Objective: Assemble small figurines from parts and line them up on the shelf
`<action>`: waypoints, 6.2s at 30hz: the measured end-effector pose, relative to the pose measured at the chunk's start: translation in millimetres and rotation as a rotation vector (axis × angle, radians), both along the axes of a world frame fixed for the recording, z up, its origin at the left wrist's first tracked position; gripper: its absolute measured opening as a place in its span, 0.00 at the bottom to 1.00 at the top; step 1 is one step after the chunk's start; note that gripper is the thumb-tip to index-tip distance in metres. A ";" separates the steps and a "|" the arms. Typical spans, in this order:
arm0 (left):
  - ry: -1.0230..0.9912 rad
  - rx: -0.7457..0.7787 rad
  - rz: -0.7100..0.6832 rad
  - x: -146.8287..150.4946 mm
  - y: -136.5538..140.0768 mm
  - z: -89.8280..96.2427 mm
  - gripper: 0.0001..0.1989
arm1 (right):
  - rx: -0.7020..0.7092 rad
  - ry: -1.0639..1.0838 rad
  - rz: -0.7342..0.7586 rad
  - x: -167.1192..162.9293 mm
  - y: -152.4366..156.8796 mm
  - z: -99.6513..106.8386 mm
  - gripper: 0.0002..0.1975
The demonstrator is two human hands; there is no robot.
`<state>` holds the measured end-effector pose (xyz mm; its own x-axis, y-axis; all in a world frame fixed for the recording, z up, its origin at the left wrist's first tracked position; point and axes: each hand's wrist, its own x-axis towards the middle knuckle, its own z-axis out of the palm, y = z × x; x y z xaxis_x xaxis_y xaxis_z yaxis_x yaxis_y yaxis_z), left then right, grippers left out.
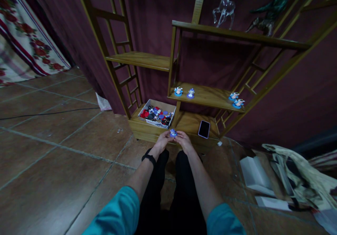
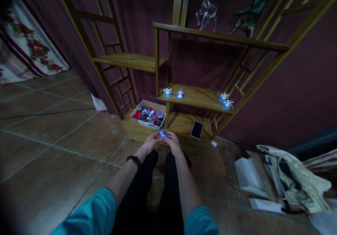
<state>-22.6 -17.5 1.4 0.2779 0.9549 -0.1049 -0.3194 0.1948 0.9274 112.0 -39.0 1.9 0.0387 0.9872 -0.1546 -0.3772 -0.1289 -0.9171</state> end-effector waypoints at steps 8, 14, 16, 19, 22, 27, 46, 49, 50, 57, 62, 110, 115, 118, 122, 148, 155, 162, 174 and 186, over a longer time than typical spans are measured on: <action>-0.034 -0.006 0.012 -0.2 -0.2 0.1 0.22 | -0.003 0.043 -0.018 0.2 -1.2 3.7 0.19; -0.025 0.010 0.067 0.5 1.3 -6.1 0.22 | -0.019 0.073 -0.020 0.0 -0.2 1.7 0.19; -0.036 0.024 0.074 0.6 2.2 -7.8 0.22 | -0.019 0.074 -0.007 -0.1 -0.1 2.0 0.19; -0.043 0.023 0.086 0.7 3.3 -9.3 0.22 | -0.006 0.075 0.034 -0.2 -0.8 3.6 0.20; -0.051 0.011 0.092 0.8 3.2 -8.2 0.23 | -0.001 0.075 0.054 -0.2 -1.0 3.4 0.20; -0.081 -0.020 0.071 0.7 0.8 -2.4 0.24 | -0.010 0.096 0.032 0.4 1.6 -2.0 0.19; -0.123 -0.087 0.078 -2.0 -3.7 3.0 0.25 | 0.029 0.014 0.066 0.8 -3.6 1.6 0.22; -0.118 -0.099 0.079 -3.4 -3.7 4.7 0.25 | 0.057 -0.012 0.096 1.0 -4.6 2.5 0.21; -0.116 -0.104 0.072 -3.8 -3.6 4.7 0.25 | 0.063 -0.020 0.106 1.2 -4.9 3.0 0.22; -0.081 -0.118 0.010 -6.3 -3.4 3.6 0.26 | 0.073 -0.091 0.151 6.7 -7.6 7.7 0.21; -0.031 -0.107 -0.033 -8.3 -5.0 6.1 0.25 | 0.104 -0.116 0.139 10.1 -7.8 5.7 0.20; 0.003 0.041 -0.154 -13.1 -7.8 10.4 0.22 | 0.180 -0.223 0.123 1.9 -12.8 5.0 0.24; -0.028 0.010 -0.122 -13.1 -7.4 10.9 0.21 | 0.185 -0.232 0.109 0.8 -12.7 7.2 0.23; -0.044 -0.005 -0.130 -11.8 -6.1 11.7 0.22 | 0.182 -0.241 0.078 0.9 -11.0 5.0 0.25; -0.050 -0.027 -0.115 -9.5 -4.3 12.9 0.24 | 0.169 -0.262 0.042 0.7 -9.6 3.0 0.25; -0.125 -0.144 -0.031 -12.1 -1.4 13.0 0.18 | 0.192 -0.265 0.061 1.9 -7.6 -1.1 0.23; -0.115 -0.128 -0.059 -11.5 -0.3 12.5 0.19 | 0.188 -0.238 0.058 1.7 -7.5 -2.0 0.22; -0.161 -0.129 -0.054 -12.3 1.9 7.8 0.19 | 0.159 -0.185 -0.001 1.7 -5.7 -2.3 0.21; -0.112 -0.045 -0.080 -14.2 -0.2 8.0 0.20 | 0.089 -0.129 -0.065 1.3 -8.0 5.8 0.17; -0.118 -0.017 -0.061 -13.5 -0.4 8.5 0.19 | 0.067 -0.065 -0.025 1.2 -12.2 16.8 0.21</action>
<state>-36.1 -17.9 10.0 0.3473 0.9340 -0.0844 -0.4131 0.2331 0.8803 113.2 -51.3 18.7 0.0713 0.9939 -0.0847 -0.3192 -0.0577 -0.9459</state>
